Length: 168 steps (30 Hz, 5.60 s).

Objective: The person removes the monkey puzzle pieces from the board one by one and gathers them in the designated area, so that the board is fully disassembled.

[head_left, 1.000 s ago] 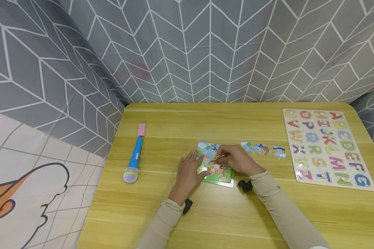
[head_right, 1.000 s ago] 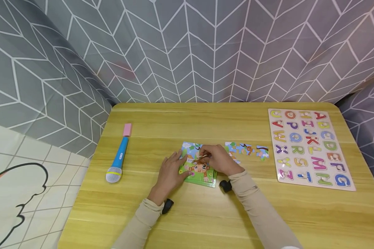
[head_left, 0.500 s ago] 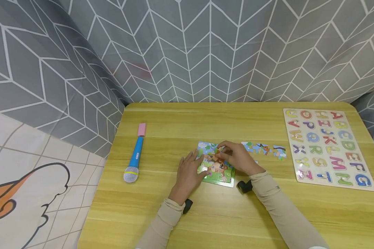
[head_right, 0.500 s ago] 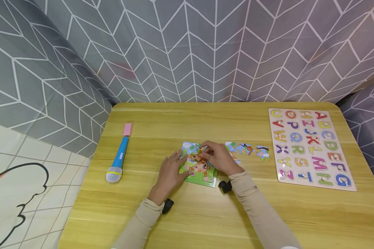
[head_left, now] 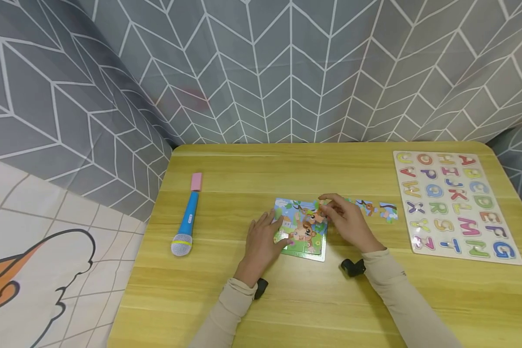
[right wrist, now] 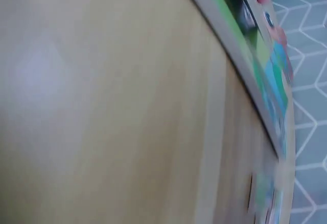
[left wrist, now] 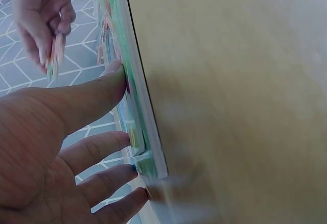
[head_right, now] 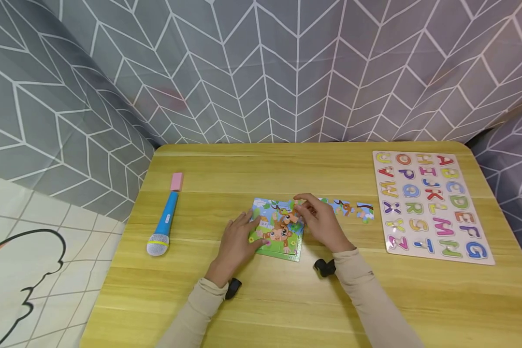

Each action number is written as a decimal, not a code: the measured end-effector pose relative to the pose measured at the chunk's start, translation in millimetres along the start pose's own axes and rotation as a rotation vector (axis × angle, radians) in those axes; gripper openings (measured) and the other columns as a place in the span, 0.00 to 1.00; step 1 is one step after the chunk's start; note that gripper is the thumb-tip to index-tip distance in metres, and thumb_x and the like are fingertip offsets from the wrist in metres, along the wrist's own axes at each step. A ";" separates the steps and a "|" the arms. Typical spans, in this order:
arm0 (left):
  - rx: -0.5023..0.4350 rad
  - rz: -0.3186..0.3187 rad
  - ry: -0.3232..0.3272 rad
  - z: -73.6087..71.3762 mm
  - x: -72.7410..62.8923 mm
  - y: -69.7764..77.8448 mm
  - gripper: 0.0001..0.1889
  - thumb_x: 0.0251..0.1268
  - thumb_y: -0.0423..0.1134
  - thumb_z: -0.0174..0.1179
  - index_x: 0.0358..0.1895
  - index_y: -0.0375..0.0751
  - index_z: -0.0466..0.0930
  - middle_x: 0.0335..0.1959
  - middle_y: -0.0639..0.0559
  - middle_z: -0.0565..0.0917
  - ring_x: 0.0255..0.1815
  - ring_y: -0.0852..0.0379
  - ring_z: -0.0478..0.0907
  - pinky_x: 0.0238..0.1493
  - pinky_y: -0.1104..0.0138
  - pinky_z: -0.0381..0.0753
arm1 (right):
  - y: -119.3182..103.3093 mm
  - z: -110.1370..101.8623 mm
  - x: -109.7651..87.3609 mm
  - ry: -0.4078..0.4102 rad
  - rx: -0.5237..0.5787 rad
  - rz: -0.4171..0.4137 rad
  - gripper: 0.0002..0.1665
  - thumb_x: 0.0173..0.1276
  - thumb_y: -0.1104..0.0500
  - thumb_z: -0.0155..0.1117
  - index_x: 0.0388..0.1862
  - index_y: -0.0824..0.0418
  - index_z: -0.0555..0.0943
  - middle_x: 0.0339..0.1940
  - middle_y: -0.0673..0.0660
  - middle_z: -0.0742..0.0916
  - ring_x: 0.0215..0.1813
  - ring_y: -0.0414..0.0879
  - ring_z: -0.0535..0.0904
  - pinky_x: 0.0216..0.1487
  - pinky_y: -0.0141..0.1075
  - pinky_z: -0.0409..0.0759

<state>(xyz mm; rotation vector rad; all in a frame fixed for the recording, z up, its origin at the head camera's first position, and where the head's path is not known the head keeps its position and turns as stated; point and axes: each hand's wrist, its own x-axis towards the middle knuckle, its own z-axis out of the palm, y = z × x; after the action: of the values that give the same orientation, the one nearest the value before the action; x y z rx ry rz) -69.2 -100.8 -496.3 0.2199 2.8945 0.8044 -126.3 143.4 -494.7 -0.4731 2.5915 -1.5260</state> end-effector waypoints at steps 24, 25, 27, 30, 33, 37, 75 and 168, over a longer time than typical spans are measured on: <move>-0.020 0.004 0.019 2.5 -0.1 -1.4 0.36 0.57 0.52 0.71 0.68 0.40 0.75 0.76 0.38 0.67 0.78 0.36 0.63 0.74 0.33 0.60 | 48.4 -70.5 -58.8 0.273 -0.153 0.228 0.13 0.71 0.55 0.66 0.44 0.64 0.86 0.27 0.41 0.89 0.29 0.23 0.82 0.33 0.18 0.78; -0.022 0.002 0.020 2.3 -0.1 -1.4 0.36 0.57 0.52 0.71 0.68 0.40 0.75 0.76 0.39 0.67 0.78 0.36 0.63 0.74 0.33 0.60 | 50.0 -71.9 -60.2 0.265 -0.160 0.232 0.13 0.72 0.55 0.66 0.44 0.65 0.86 0.27 0.44 0.89 0.29 0.23 0.82 0.33 0.18 0.78; -0.021 -0.002 0.016 2.0 -0.2 -1.4 0.36 0.58 0.53 0.70 0.68 0.40 0.75 0.76 0.39 0.66 0.78 0.36 0.62 0.73 0.32 0.60 | 52.1 -73.8 -62.1 0.250 -0.159 0.243 0.13 0.72 0.56 0.66 0.43 0.66 0.86 0.28 0.52 0.91 0.29 0.23 0.82 0.32 0.19 0.80; -0.020 -0.005 0.012 1.3 -0.2 -1.2 0.36 0.58 0.53 0.70 0.69 0.40 0.75 0.76 0.39 0.66 0.78 0.36 0.62 0.73 0.32 0.60 | 53.2 -75.1 -63.5 0.226 -0.155 0.260 0.14 0.72 0.56 0.65 0.43 0.67 0.86 0.30 0.61 0.91 0.28 0.24 0.83 0.31 0.21 0.81; -0.019 -0.005 0.012 1.1 -0.3 -1.2 0.36 0.58 0.53 0.70 0.68 0.41 0.75 0.76 0.39 0.67 0.78 0.36 0.62 0.73 0.32 0.60 | 54.0 -75.4 -63.6 0.201 -0.168 0.287 0.15 0.73 0.54 0.65 0.44 0.67 0.85 0.32 0.64 0.91 0.28 0.25 0.82 0.31 0.21 0.80; -0.018 -0.004 0.012 1.8 -0.4 -1.9 0.36 0.58 0.53 0.70 0.68 0.41 0.75 0.76 0.39 0.67 0.78 0.36 0.63 0.73 0.31 0.60 | 55.5 -74.5 -62.9 0.192 -0.233 0.306 0.16 0.74 0.52 0.64 0.44 0.66 0.86 0.33 0.63 0.91 0.29 0.23 0.79 0.31 0.22 0.76; -0.028 -0.027 -0.022 2.4 1.2 -0.5 0.37 0.60 0.55 0.69 0.71 0.42 0.72 0.78 0.41 0.63 0.80 0.39 0.59 0.76 0.33 0.56 | 21.6 -49.2 -46.2 0.162 -0.302 0.181 0.10 0.69 0.57 0.69 0.41 0.62 0.87 0.31 0.57 0.89 0.31 0.28 0.77 0.31 0.27 0.77; -0.052 -0.052 -0.049 2.4 2.5 0.0 0.39 0.59 0.53 0.71 0.71 0.41 0.71 0.79 0.42 0.62 0.82 0.39 0.56 0.77 0.33 0.53 | 54.8 -99.5 -86.3 0.308 -0.337 0.329 0.14 0.73 0.57 0.64 0.51 0.65 0.85 0.39 0.67 0.89 0.30 0.16 0.69 0.30 0.19 0.71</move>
<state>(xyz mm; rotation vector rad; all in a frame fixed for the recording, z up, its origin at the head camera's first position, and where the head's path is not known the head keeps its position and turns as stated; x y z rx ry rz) -71.3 -99.1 -498.6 0.1565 2.8170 0.8520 -80.1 278.3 -499.3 0.1816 2.9814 -1.1362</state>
